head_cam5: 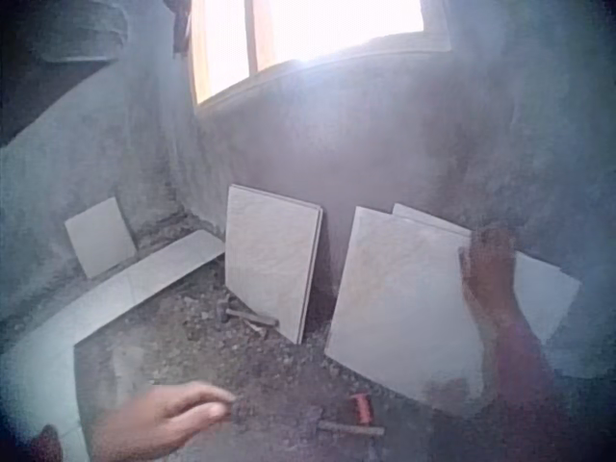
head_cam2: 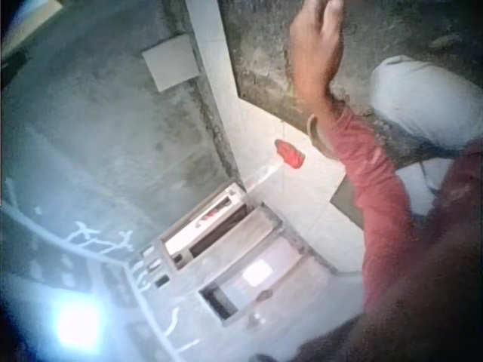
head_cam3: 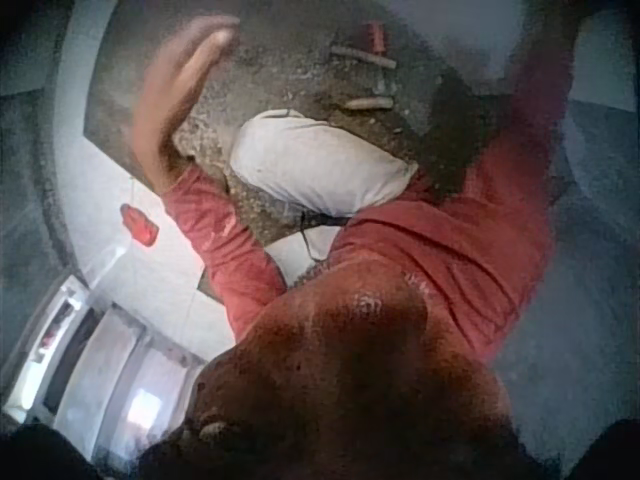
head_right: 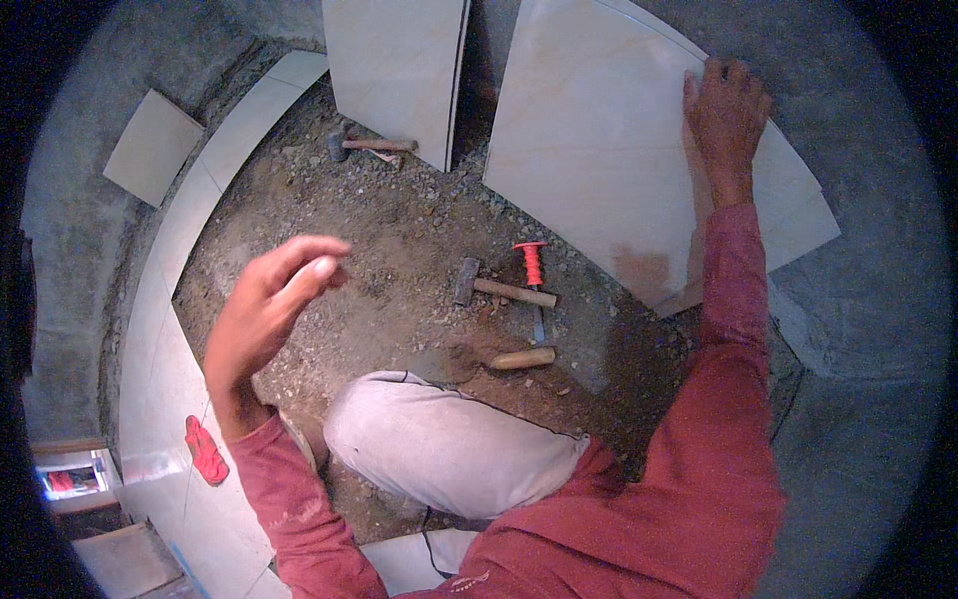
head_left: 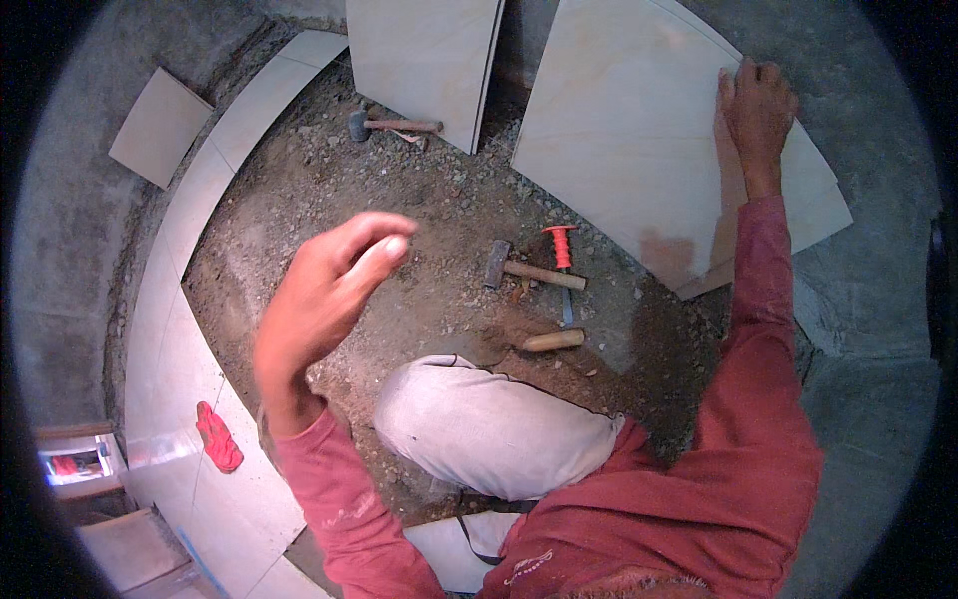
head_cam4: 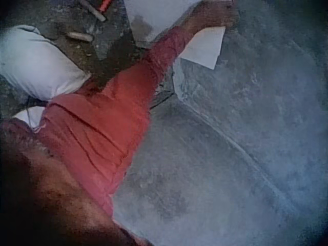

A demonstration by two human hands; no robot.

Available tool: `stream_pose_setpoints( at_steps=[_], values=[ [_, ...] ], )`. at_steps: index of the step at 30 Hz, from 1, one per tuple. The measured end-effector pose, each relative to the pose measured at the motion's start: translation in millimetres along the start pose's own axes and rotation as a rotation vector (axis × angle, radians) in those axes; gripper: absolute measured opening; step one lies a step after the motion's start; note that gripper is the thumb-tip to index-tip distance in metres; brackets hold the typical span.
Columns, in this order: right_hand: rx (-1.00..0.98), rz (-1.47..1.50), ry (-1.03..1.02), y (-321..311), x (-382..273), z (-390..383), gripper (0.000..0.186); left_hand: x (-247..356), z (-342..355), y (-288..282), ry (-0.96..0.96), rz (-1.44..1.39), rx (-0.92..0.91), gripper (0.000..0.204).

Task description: The person takes a bucket of mortar through a window, pours it onto the floor, and spreads it with a trowel.

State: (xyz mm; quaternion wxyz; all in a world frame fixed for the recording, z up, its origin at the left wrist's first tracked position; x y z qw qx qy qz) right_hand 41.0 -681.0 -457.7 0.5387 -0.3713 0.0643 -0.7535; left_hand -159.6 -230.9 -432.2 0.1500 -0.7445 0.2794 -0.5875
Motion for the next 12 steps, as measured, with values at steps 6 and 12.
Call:
stream_pose_setpoints(
  at_steps=[6, 12],
  values=[
    [0.048, -0.032, -0.075, 0.6, -2.8, -6.9, 0.031, 40.4, 65.1, 44.7, 0.199, -0.054, -0.100, 0.033],
    [-0.099, 0.180, -0.021, 15.9, 8.7, -6.8, 0.033, 32.9, 91.3, 96.0, 0.247, -0.123, -0.161, 0.038]
  ],
)
Point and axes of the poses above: each hand's wrist, its own z-axis towards the middle knuckle, its own y-axis out of the palm, x = y × z, the point moved 3 cm from there along z, towards the middle knuckle, and after that the axes turned 7 degrees about -y, right-handed, at the moved point
